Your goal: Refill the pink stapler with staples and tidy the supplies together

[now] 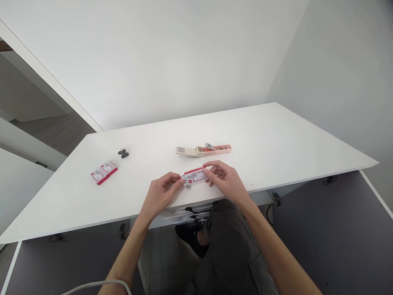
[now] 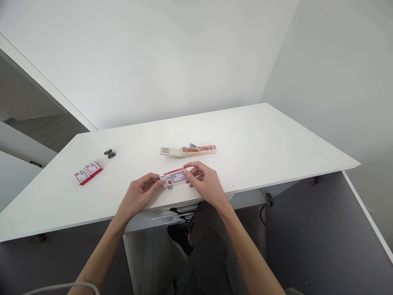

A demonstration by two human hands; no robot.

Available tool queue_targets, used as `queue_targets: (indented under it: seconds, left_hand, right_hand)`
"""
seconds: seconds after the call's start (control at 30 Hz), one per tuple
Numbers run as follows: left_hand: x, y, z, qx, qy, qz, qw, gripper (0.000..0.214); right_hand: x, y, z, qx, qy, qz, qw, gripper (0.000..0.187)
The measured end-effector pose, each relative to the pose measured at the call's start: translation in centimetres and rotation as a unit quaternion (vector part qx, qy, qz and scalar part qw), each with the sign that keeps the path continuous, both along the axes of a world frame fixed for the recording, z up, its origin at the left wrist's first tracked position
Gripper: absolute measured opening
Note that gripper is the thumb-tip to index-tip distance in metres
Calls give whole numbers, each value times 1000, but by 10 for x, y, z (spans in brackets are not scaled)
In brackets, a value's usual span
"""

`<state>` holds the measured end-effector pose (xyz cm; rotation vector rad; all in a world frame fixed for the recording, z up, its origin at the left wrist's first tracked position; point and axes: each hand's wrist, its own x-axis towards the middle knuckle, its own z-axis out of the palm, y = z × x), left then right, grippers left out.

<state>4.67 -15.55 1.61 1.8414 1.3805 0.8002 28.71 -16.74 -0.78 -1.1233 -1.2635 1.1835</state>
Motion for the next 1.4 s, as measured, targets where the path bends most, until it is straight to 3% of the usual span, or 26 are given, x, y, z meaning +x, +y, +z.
queue_targets:
  seconds: [0.6,0.73,0.87,1.03,1.3,1.4]
  left_hand:
    - [-3,0,5,-12,15,-66,998,33]
    - [-1,0,5,-1,26,-51,998,35]
    - [2,0,4,8,3,-12,1000,38]
    - [-10,0,3,30,0,86,996,41]
    - [-87,10,13,58,99,261,959,47]
    - [-107,13,15,69,140,296,942,47]
  right_hand:
    - [1,1,-4,19,-34,59,997,35]
    - [1,1,-6,12,-24,53,998,37]
    - [0,2,-7,15,-4,40,999,39]
    - [-1,1,-10,21,4,25,999,39]
    - [-2,-1,-7,14,-12,31,999,34]
    - [-2,-1,-6,12,-10,32,999,33]
